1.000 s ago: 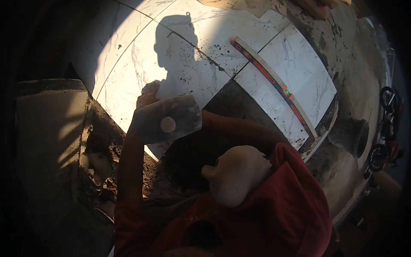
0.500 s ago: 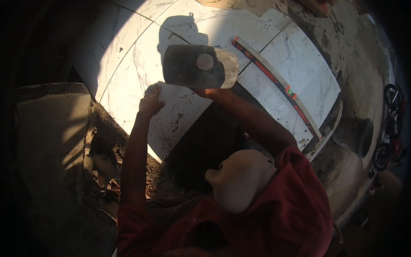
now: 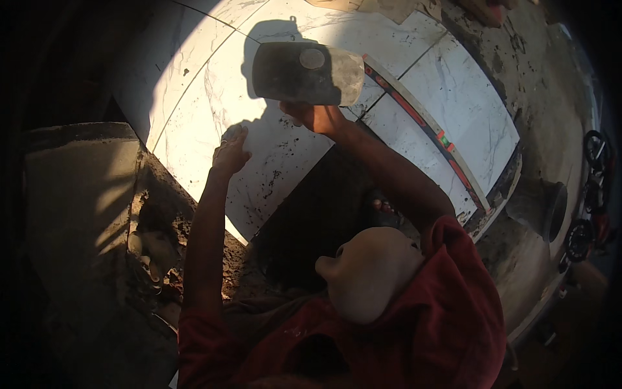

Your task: The person spreads mortar on a floor surface with a trowel, applies mortar to the underside of a white tile, positions the tile onto the surface, and taps it with a mallet.

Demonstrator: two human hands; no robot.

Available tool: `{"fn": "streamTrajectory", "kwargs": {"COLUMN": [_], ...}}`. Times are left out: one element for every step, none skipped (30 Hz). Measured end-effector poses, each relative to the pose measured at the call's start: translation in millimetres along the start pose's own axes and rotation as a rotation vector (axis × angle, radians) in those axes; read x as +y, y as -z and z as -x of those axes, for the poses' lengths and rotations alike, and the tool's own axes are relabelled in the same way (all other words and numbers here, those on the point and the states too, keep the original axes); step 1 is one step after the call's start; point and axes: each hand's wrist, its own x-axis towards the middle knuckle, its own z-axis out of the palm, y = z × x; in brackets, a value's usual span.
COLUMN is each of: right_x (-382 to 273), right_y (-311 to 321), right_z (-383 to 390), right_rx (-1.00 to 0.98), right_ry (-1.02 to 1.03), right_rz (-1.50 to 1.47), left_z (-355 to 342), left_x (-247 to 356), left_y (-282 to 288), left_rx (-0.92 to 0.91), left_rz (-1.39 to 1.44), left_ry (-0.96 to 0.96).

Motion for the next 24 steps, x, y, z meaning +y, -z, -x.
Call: {"fn": "streamTrajectory", "kwargs": {"right_x": [-1, -2, 4, 9, 11, 6, -7, -25, -66, -89, -91, -86, -77, -56, -26, -11, -20, -43, -66, -88, -93, -95, -95, -81], "right_y": [-2, -6, -3, 1, 6, 0, -2, 1, 2, 9, 17, 24, 27, 27, 25, 20, 12, 10, 14, 16, 12, 11, 14, 12], "right_z": [4, 9, 1, -5, -7, -10, -23, -25, -32, -26, -12, 2, 13, 33, 61, 70, 60, 45, 34, 22, 21, 18, 18, 35], "right_rx": [-0.002, -0.008, 0.043, 0.019, -0.002, -0.099, -0.192, -0.208, -0.246, -0.276, -0.285, -0.297, -0.313, -0.376, -0.435, -0.506, -0.476, -0.457, -0.457, -0.376, -0.395, -0.415, -0.435, -0.395], "right_ry": [0.05, 0.096, 0.153, 0.118, 0.069, -0.084, -0.224, -0.409, -0.582, -0.78, -0.775, -0.758, -0.731, -0.759, -0.792, -0.808, -0.776, -0.732, -0.712, -0.619, -0.66, -0.68, -0.701, -0.676], "right_rz": [0.058, 0.111, 0.085, 0.076, 0.068, 0.064, 0.062, -0.044, -0.164, -0.276, -0.249, -0.228, -0.21, -0.083, 0.051, 0.176, 0.125, 0.073, 0.015, -0.074, -0.104, -0.128, -0.143, -0.05], "left_z": [3, 3, -5, -10, -11, -9, -8, -3, 0, 1, 2, 1, 2, -2, -9, -13, -13, -9, 1, 4, 4, 4, 6, 5], "left_x": [-1, -2, 2, 3, 9, 9, 6, 2, -6, -2, 6, 12, 14, 23, 33, 26, 15, 8, 8, 5, 6, 3, 8, 10], "left_y": [-3, -5, 6, 6, 9, 5, 4, -1, 4, 3, 2, 5, 8, 12, 13, 4, 6, 9, 1, -3, -2, -5, -2, 2], "left_rx": [-0.017, -0.034, -0.02, -0.025, -0.019, -0.025, -0.017, -0.009, 0.003, -0.003, -0.012, -0.022, -0.04, -0.056, -0.073, -0.043, -0.031, -0.014, -0.024, 0.005, -0.01, -0.016, -0.029, -0.048], "left_rz": [0.024, 0.047, 0.065, 0.069, 0.076, 0.08, 0.085, 0.014, 0.038, 0.064, 0.083, 0.059, 0.054, 0.053, 0.054, 0.064, 0.046, 0.036, 0.035, 0.08, 0.125, 0.119, 0.111, 0.107], "left_ry": [0.01, 0.018, 0.008, -0.01, -0.008, 0.0, 0.01, 0.007, 0.033, 0.039, 0.037, 0.047, 0.062, 0.061, 0.052, 0.031, 0.039, 0.062, 0.083, 0.09, 0.096, 0.115, 0.14, 0.138]}}
